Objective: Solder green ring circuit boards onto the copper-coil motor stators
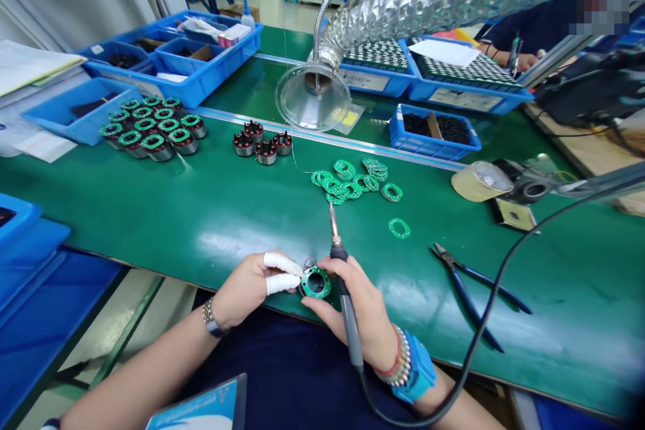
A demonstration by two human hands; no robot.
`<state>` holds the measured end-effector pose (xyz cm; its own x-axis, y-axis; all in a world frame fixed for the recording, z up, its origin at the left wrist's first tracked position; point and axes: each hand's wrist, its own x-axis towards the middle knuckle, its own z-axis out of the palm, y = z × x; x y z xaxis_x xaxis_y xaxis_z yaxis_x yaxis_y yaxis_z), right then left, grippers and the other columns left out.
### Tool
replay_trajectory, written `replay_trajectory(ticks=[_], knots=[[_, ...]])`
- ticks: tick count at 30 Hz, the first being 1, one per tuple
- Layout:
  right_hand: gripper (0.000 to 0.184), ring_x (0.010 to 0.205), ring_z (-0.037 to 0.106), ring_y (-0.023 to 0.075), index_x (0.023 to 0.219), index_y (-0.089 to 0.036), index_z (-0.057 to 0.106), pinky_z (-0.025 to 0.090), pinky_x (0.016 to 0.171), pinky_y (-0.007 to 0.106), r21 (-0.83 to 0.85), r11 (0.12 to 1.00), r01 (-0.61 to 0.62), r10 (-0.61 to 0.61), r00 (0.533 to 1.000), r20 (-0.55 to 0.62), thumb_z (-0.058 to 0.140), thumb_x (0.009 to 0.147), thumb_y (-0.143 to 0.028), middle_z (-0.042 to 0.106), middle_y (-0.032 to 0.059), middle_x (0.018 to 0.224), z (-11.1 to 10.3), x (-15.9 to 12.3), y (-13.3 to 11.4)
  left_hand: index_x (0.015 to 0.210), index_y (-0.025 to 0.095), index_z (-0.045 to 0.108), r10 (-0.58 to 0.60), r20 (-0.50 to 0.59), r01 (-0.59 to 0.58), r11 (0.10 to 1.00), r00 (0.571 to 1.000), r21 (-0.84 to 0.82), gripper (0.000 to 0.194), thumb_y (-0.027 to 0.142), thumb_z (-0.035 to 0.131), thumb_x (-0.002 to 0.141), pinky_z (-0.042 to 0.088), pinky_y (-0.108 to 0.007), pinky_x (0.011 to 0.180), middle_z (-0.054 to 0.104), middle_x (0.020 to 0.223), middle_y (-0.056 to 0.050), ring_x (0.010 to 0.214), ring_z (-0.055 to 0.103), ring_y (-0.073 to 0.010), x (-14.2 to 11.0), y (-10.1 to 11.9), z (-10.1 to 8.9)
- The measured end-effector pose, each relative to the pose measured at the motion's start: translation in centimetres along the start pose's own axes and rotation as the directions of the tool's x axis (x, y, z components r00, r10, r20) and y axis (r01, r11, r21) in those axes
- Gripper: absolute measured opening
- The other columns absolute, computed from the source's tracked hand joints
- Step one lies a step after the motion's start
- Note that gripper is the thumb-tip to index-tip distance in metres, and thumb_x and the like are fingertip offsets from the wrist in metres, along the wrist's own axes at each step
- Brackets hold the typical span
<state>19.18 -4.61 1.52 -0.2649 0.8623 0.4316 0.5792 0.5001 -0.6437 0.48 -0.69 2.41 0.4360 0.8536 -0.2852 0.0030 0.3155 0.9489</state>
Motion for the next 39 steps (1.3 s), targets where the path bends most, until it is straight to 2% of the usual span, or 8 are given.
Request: replay_trajectory(ticks=[6,10,18,25,30,33,36,39], knots=[[0.046,0.089,0.057,0.0220,0.114,-0.019,0.045,0.049,0.078,0.035,0.062,0.998,0.004,-0.004,1.000,0.006,0.067,0.076,-0.030,0.059,0.0086,0.099,-0.3,0.2,-0.1,0.064,0.014,0.055,-0.109,0.078,0.117,0.989,0.991,-0.093,0.018,0.023,0.070,0.065,0.043,-0.023,0.057,0.056,0.063,0.003,0.055,0.053,-0.0091,1.0,0.4,0.6],[0.023,0.085,0.057,0.0179,0.105,-0.023,0.049,0.047,0.079,0.032,0.125,0.991,-0.038,0.044,0.998,-0.045,0.054,0.084,-0.016,0.060,0.0043,0.092,-0.4,1.3,-0.5,0.064,0.014,0.053,-0.089,0.087,0.097,0.991,0.992,-0.093,0.019,0.023,0.069,0.065,0.044,-0.024,0.059,0.055,0.065,0.003,0.057,0.053,-0.0090,1.0,0.5,0.7],[0.032,0.073,0.058,0.0121,0.110,-0.023,0.043,0.046,0.075,0.024,0.228,0.961,-0.156,0.149,0.988,0.049,0.053,0.082,-0.012,0.059,-0.0011,0.082,0.2,2.5,-1.0,0.066,0.015,0.050,-0.017,0.074,0.019,0.999,0.997,-0.028,0.018,0.023,0.067,0.067,0.043,-0.024,0.059,0.053,0.065,0.003,0.058,0.053,-0.0096,0.5,0.6,0.8],[0.029,0.074,0.055,0.0138,0.109,-0.023,0.044,0.046,0.071,0.026,0.156,0.984,-0.082,0.080,0.997,0.015,0.048,0.083,-0.010,0.055,0.0005,0.081,0.6,1.8,-1.7,0.073,0.015,0.050,0.025,0.070,-0.024,0.999,0.997,-0.026,0.017,0.028,0.060,0.077,0.047,-0.029,0.067,0.052,0.076,0.001,0.066,0.057,-0.0120,-0.1,-0.2,0.7],[0.026,0.073,0.056,0.0137,0.102,-0.023,0.049,0.046,0.072,0.027,0.121,0.990,-0.079,0.092,0.991,-0.102,0.058,0.080,-0.011,0.059,0.0002,0.081,-1.4,1.3,-1.7,0.071,0.015,0.050,0.021,0.049,-0.020,1.000,0.999,-0.020,0.016,0.025,0.059,0.077,0.047,-0.027,0.068,0.052,0.077,0.002,0.067,0.058,-0.0114,-0.4,-0.5,0.8],[0.020,0.063,0.053,0.0119,0.094,-0.022,0.055,0.045,0.061,0.024,0.140,0.990,-0.009,0.019,0.997,-0.069,0.055,0.080,-0.007,0.058,-0.0016,0.069,-3.4,0.9,-1.8,0.068,0.015,0.049,0.030,0.014,-0.030,1.000,0.999,0.004,0.015,0.023,0.059,0.076,0.047,-0.025,0.067,0.052,0.074,0.002,0.065,0.059,-0.0109,-0.4,-0.5,0.9],[0.031,0.064,0.053,0.0138,0.109,-0.019,0.056,0.045,0.061,0.028,0.183,0.978,0.101,-0.098,0.995,-0.024,0.055,0.080,-0.007,0.058,0.0005,0.067,-4.9,0.6,-1.8,0.068,0.014,0.050,0.044,-0.019,-0.044,0.999,0.999,0.031,0.014,0.023,0.058,0.075,0.046,-0.024,0.065,0.053,0.071,0.002,0.063,0.059,-0.0108,-0.4,-0.4,1.0],[0.033,0.068,0.053,0.0164,0.110,-0.015,0.058,0.045,0.061,0.032,0.240,0.964,0.114,-0.113,0.993,-0.018,0.054,0.078,-0.007,0.058,0.0043,0.072,-5.6,0.5,-1.7,0.067,0.015,0.050,0.059,-0.027,-0.058,0.997,0.998,0.042,0.014,0.023,0.058,0.074,0.047,-0.024,0.063,0.053,0.071,0.001,0.062,0.058,-0.0109,-0.4,-0.4,1.2]])
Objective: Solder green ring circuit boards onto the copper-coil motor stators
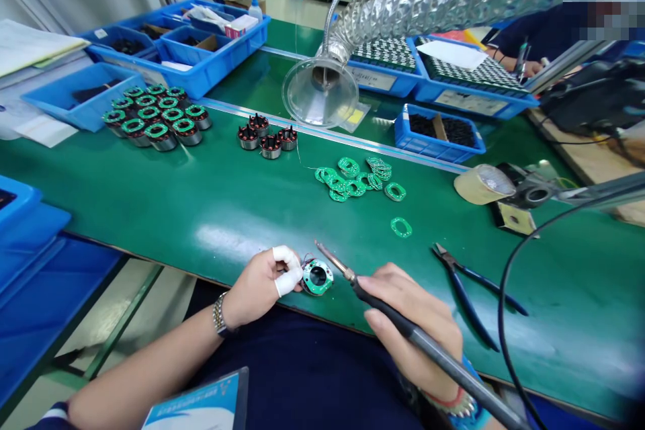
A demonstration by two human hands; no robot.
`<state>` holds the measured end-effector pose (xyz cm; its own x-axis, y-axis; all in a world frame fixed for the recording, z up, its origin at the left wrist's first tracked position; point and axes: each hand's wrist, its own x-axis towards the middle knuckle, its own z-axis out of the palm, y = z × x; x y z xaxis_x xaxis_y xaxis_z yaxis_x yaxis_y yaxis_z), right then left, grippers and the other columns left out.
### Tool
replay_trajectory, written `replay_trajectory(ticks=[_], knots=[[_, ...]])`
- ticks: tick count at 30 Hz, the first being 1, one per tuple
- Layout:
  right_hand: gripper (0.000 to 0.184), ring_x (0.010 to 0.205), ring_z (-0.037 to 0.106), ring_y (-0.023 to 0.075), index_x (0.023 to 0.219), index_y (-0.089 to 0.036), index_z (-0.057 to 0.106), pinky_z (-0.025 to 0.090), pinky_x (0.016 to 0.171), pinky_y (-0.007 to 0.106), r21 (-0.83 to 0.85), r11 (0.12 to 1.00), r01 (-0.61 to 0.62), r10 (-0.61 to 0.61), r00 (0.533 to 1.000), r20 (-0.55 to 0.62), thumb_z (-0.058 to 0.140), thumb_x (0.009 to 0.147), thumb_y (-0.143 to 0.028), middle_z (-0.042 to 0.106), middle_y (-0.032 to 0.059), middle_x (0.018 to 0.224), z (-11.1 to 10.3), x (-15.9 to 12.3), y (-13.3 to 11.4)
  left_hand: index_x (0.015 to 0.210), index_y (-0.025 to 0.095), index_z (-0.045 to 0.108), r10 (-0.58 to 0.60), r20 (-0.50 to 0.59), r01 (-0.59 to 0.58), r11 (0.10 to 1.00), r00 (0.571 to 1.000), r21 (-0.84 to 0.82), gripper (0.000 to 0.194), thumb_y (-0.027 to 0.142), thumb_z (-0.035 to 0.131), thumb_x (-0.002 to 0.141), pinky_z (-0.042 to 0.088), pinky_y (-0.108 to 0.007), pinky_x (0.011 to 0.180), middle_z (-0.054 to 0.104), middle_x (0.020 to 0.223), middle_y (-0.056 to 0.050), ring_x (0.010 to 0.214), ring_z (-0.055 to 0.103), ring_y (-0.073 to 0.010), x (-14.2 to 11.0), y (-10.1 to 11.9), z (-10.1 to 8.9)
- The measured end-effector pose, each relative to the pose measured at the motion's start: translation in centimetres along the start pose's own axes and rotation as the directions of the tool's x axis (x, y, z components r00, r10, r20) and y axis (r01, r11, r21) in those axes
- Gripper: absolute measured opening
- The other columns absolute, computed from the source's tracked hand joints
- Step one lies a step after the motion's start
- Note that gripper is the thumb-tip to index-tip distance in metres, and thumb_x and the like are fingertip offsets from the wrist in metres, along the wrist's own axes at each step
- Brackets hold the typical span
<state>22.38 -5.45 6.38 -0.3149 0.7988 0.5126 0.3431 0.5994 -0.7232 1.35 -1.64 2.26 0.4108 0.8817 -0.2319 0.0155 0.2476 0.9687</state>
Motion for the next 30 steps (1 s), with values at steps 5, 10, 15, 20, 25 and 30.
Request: replay_trajectory(ticks=[5,10,15,20,25,30], knots=[[0.024,0.060,0.050,0.0155,0.096,-0.016,0.065,0.041,0.054,0.030,0.065,0.992,-0.105,0.102,0.993,0.059,0.051,0.079,-0.007,0.054,0.0027,0.061,-0.17,-0.12,0.01,0.065,0.016,0.048,0.029,-0.020,-0.028,0.999,0.999,0.041,0.014,0.023,0.056,0.074,0.047,-0.025,0.061,0.051,0.070,0.001,0.062,0.057,-0.0120,-0.12,-0.23,0.23],[0.022,0.060,0.050,0.0158,0.095,-0.015,0.065,0.040,0.053,0.031,0.078,0.987,-0.143,0.137,0.987,0.083,0.052,0.079,-0.008,0.055,0.0032,0.061,-0.08,-0.18,0.05,0.066,0.016,0.048,0.072,-0.058,-0.067,0.995,0.996,0.079,0.012,0.022,0.055,0.073,0.048,-0.026,0.060,0.051,0.071,0.000,0.062,0.055,-0.0121,-0.18,-0.60,0.45],[0.022,0.059,0.050,0.0156,0.095,-0.014,0.066,0.040,0.053,0.031,0.084,0.988,-0.133,0.125,0.988,0.094,0.052,0.079,-0.008,0.056,0.0037,0.061,-0.03,-0.01,0.14,0.066,0.016,0.048,0.068,-0.088,-0.060,0.994,0.994,0.088,0.012,0.021,0.056,0.071,0.048,-0.025,0.058,0.050,0.069,0.001,0.059,0.055,-0.0116,-0.17,-0.87,0.69],[0.023,0.058,0.050,0.0153,0.095,-0.014,0.066,0.041,0.053,0.031,0.086,0.989,-0.118,0.111,0.991,0.080,0.052,0.078,-0.007,0.056,0.0038,0.061,-0.16,0.13,0.10,0.065,0.016,0.047,0.086,-0.093,-0.079,0.994,0.992,0.076,0.011,0.019,0.057,0.070,0.048,-0.024,0.057,0.050,0.070,0.001,0.059,0.055,-0.0113,-0.16,-1.00,0.78],[0.023,0.057,0.049,0.0148,0.094,-0.015,0.066,0.041,0.053,0.030,0.073,0.993,-0.096,0.089,0.992,0.084,0.051,0.078,-0.007,0.057,0.0035,0.061,-0.08,0.24,0.00,0.065,0.016,0.048,0.106,-0.099,-0.098,0.991,0.989,0.090,0.010,0.018,0.056,0.069,0.048,-0.025,0.057,0.051,0.070,0.000,0.059,0.055,-0.0117,-0.23,-1.02,0.85],[0.024,0.055,0.050,0.0149,0.094,-0.015,0.066,0.042,0.053,0.031,0.055,0.996,-0.070,0.065,0.994,0.092,0.050,0.078,-0.007,0.055,0.0029,0.058,0.15,0.27,-0.12,0.064,0.016,0.048,0.122,-0.119,-0.109,0.988,0.985,0.106,0.009,0.016,0.056,0.069,0.049,-0.025,0.058,0.052,0.072,-0.001,0.061,0.055,-0.0120,-0.27,-1.00,0.97]])
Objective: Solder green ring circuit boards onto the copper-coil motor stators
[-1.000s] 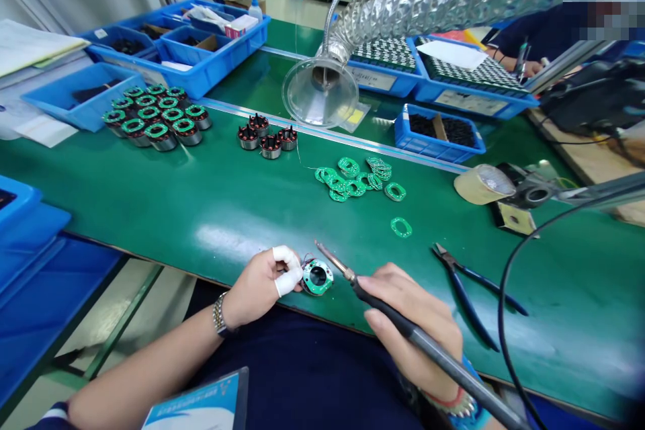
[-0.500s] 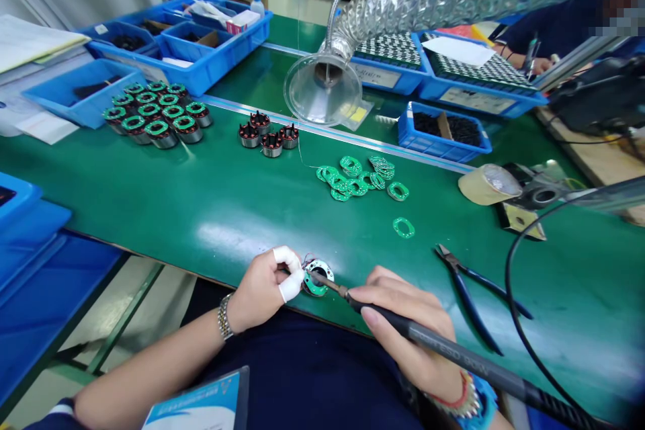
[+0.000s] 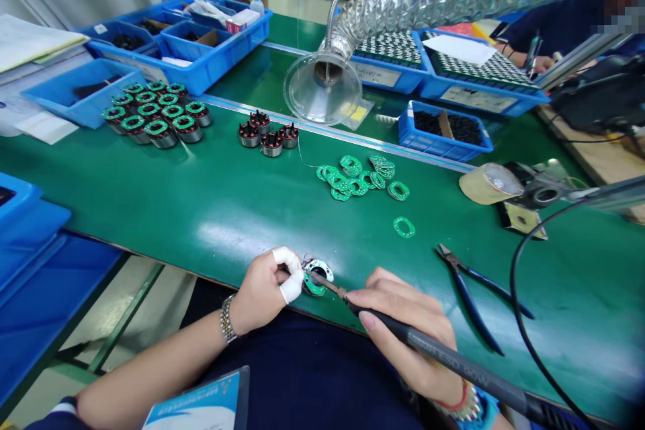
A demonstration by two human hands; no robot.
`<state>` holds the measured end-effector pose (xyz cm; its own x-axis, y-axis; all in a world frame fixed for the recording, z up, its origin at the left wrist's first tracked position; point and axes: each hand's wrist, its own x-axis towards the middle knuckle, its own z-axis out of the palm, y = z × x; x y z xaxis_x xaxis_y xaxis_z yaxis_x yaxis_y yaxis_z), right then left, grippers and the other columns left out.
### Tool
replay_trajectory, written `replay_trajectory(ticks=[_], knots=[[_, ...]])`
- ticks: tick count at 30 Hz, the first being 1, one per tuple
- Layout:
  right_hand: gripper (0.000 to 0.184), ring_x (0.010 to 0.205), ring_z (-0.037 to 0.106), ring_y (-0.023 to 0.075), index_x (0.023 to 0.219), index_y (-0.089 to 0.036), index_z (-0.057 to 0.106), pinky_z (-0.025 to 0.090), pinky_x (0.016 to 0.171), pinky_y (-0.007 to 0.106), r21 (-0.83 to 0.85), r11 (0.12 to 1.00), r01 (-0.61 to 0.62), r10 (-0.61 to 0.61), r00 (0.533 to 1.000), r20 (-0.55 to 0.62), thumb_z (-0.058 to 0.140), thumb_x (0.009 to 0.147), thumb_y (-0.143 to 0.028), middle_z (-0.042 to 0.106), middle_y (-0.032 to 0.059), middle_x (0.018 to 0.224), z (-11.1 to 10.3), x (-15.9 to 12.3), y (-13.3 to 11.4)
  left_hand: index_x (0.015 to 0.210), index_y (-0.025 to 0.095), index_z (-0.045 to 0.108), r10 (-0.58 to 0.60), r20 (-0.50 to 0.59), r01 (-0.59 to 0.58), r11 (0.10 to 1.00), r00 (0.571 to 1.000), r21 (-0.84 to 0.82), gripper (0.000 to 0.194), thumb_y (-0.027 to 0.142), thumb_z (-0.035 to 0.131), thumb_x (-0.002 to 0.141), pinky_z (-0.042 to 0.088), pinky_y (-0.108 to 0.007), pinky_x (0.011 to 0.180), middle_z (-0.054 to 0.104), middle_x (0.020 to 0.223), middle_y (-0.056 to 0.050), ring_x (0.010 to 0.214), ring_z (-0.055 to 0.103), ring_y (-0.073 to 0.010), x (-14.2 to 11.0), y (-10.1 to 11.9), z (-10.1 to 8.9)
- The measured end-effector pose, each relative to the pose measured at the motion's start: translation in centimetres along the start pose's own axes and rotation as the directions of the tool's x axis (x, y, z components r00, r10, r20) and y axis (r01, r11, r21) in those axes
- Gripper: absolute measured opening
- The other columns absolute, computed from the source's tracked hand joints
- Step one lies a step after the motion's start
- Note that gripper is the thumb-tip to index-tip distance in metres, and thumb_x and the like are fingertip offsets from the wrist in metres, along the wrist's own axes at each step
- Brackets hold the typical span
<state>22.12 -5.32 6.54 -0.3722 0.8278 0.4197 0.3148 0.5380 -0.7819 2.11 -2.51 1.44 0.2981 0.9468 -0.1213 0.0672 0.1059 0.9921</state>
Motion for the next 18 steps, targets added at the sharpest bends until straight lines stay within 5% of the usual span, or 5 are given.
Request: replay_trajectory(ticks=[10,15,18], knots=[[0.034,0.066,0.057,0.0167,0.110,-0.019,0.058,0.049,0.060,0.032,-0.022,0.998,0.056,-0.058,0.994,-0.093,0.052,0.079,-0.006,0.059,0.0026,0.067,-0.5,-1.0,0.8,0.065,0.016,0.048,0.016,-0.012,-0.016,1.000,1.000,0.018,0.008,0.016,0.055,0.069,0.050,-0.024,0.059,0.051,0.072,-0.001,0.064,0.053,-0.0122,0.0,0.0,0.0],[0.034,0.101,0.059,0.0211,0.110,-0.022,0.050,0.050,0.087,0.037,-0.144,0.990,0.006,-0.008,1.000,-0.018,0.060,0.080,-0.013,0.063,0.0092,0.106,1.7,-1.0,2.5,0.066,0.016,0.048,0.008,-0.011,-0.008,1.000,1.000,0.019,0.009,0.017,0.055,0.070,0.050,-0.025,0.059,0.051,0.072,-0.001,0.063,0.053,-0.0121,0.0,-0.3,0.1],[0.043,0.107,0.057,0.0225,0.115,-0.021,0.045,0.049,0.090,0.037,-0.176,0.984,-0.014,0.021,0.999,0.040,0.066,0.077,-0.022,0.059,0.0120,0.117,3.0,-0.6,3.3,0.066,0.016,0.048,-0.001,-0.004,0.001,1.000,1.000,0.020,0.010,0.018,0.057,0.070,0.049,-0.025,0.061,0.051,0.072,0.000,0.064,0.053,-0.0121,0.0,-0.4,0.0]])
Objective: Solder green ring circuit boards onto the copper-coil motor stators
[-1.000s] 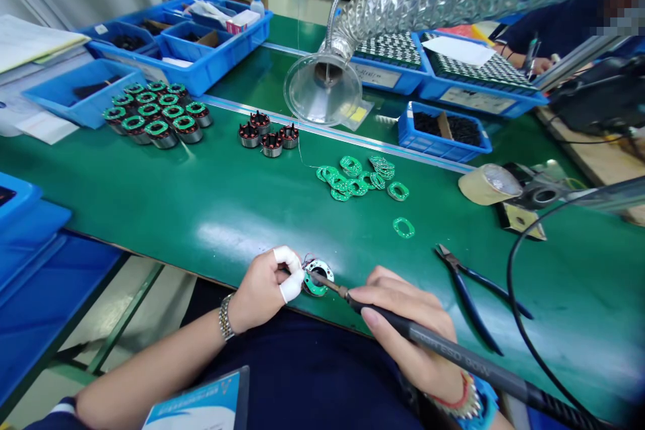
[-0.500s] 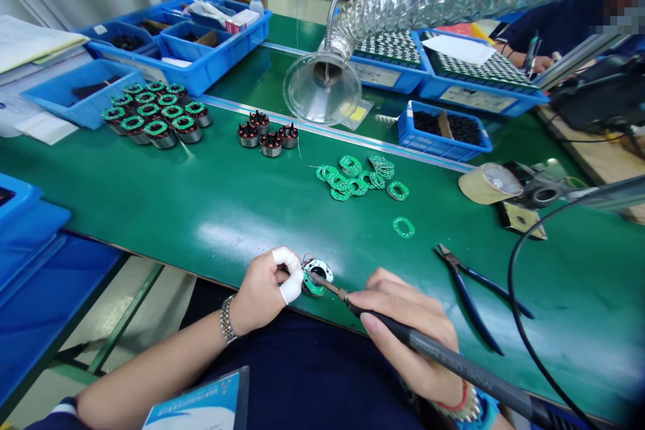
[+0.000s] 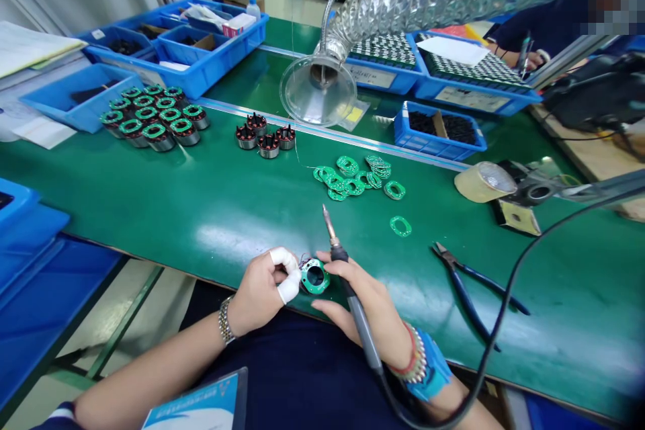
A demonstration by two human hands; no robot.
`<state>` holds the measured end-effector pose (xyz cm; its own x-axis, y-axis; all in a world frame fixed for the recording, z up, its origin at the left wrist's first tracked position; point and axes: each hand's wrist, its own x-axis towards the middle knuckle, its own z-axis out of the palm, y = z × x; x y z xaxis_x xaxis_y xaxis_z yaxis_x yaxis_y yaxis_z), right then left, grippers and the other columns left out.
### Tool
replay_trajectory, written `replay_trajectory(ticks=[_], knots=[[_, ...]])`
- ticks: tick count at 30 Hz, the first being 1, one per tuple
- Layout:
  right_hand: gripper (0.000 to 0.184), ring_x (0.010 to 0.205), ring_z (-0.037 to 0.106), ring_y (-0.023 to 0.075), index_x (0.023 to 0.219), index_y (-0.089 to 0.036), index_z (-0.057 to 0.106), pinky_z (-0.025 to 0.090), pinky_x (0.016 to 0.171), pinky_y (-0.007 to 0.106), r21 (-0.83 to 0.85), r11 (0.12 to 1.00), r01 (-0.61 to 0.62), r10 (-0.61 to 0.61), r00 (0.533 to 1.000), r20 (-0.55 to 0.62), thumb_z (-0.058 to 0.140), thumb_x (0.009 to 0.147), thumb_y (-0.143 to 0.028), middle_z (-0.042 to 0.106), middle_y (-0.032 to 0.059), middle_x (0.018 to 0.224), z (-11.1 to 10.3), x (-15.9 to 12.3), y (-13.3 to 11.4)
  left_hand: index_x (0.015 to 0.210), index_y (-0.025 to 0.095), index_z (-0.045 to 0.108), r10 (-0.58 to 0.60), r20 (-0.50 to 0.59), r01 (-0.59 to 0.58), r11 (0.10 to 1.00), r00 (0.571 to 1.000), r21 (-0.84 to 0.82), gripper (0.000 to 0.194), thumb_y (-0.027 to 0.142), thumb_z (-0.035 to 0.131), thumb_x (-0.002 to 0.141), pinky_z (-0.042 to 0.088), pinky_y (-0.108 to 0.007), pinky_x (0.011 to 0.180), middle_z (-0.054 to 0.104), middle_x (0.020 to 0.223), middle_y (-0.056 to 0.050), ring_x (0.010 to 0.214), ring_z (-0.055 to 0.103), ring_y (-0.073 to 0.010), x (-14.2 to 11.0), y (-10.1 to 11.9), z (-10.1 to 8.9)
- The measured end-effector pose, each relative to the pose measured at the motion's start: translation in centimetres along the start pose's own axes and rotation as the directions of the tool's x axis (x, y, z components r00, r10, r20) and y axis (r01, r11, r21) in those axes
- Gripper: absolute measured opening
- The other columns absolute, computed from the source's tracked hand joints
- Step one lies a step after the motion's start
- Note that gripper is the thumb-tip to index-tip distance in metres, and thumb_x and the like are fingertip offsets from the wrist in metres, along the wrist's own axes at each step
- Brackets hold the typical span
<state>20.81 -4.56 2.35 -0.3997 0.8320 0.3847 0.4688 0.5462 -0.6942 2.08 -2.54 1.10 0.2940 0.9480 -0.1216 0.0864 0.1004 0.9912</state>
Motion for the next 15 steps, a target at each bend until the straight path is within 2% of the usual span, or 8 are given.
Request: replay_trajectory(ticks=[3,6,9,12,15], knots=[[0.038,0.103,0.060,0.0206,0.114,-0.021,0.045,0.050,0.088,0.035,-0.009,0.999,-0.031,0.031,1.000,-0.006,0.062,0.080,-0.022,0.061,0.0105,0.113,0.6,0.1,0.3,0.069,0.016,0.051,-0.034,0.031,0.032,0.997,0.999,0.068,0.010,0.023,0.056,0.075,0.049,-0.024,0.061,0.053,0.072,-0.001,0.065,0.054,-0.0127,-0.1,0.4,-0.6],[0.036,0.104,0.059,0.0205,0.114,-0.021,0.045,0.050,0.090,0.035,-0.011,0.999,-0.033,0.033,0.999,0.004,0.061,0.081,-0.022,0.061,0.0099,0.112,0.7,0.1,0.4,0.077,0.017,0.057,-0.069,0.060,0.052,0.968,0.996,0.245,0.013,0.029,0.054,0.080,0.048,-0.022,0.057,0.058,0.072,-0.002,0.066,0.055,-0.0135,-0.3,1.2,-1.6],[0.035,0.105,0.059,0.0206,0.113,-0.020,0.046,0.050,0.090,0.035,-0.022,1.000,-0.019,0.019,1.000,-0.003,0.061,0.081,-0.022,0.061,0.0103,0.112,0.7,0.1,0.5,0.071,0.016,0.058,-0.148,0.136,0.088,0.925,0.980,0.371,0.022,0.033,0.049,0.083,0.045,-0.021,0.052,0.059,0.064,0.000,0.056,0.056,-0.0122,-0.2,2.3,-2.4],[0.035,0.104,0.059,0.0202,0.112,-0.020,0.047,0.050,0.089,0.034,-0.031,0.999,-0.015,0.014,1.000,-0.017,0.061,0.081,-0.022,0.061,0.0104,0.112,0.7,0.0,0.5,0.067,0.015,0.056,-0.247,0.193,0.169,0.921,0.949,0.350,0.026,0.034,0.049,0.083,0.044,-0.020,0.048,0.058,0.060,0.000,0.049,0.056,-0.0108,0.1,3.0,-2.6],[0.034,0.104,0.059,0.0199,0.112,-0.020,0.047,0.050,0.089,0.033,-0.034,0.999,-0.005,0.004,1.000,-0.024,0.061,0.081,-0.021,0.061,0.0103,0.112,0.7,0.0,0.4,0.067,0.014,0.055,-0.314,0.196,0.261,0.931,0.929,0.255,0.025,0.036,0.052,0.080,0.045,-0.021,0.048,0.058,0.060,0.000,0.048,0.056,-0.0103,0.2,3.1,-2.4]])
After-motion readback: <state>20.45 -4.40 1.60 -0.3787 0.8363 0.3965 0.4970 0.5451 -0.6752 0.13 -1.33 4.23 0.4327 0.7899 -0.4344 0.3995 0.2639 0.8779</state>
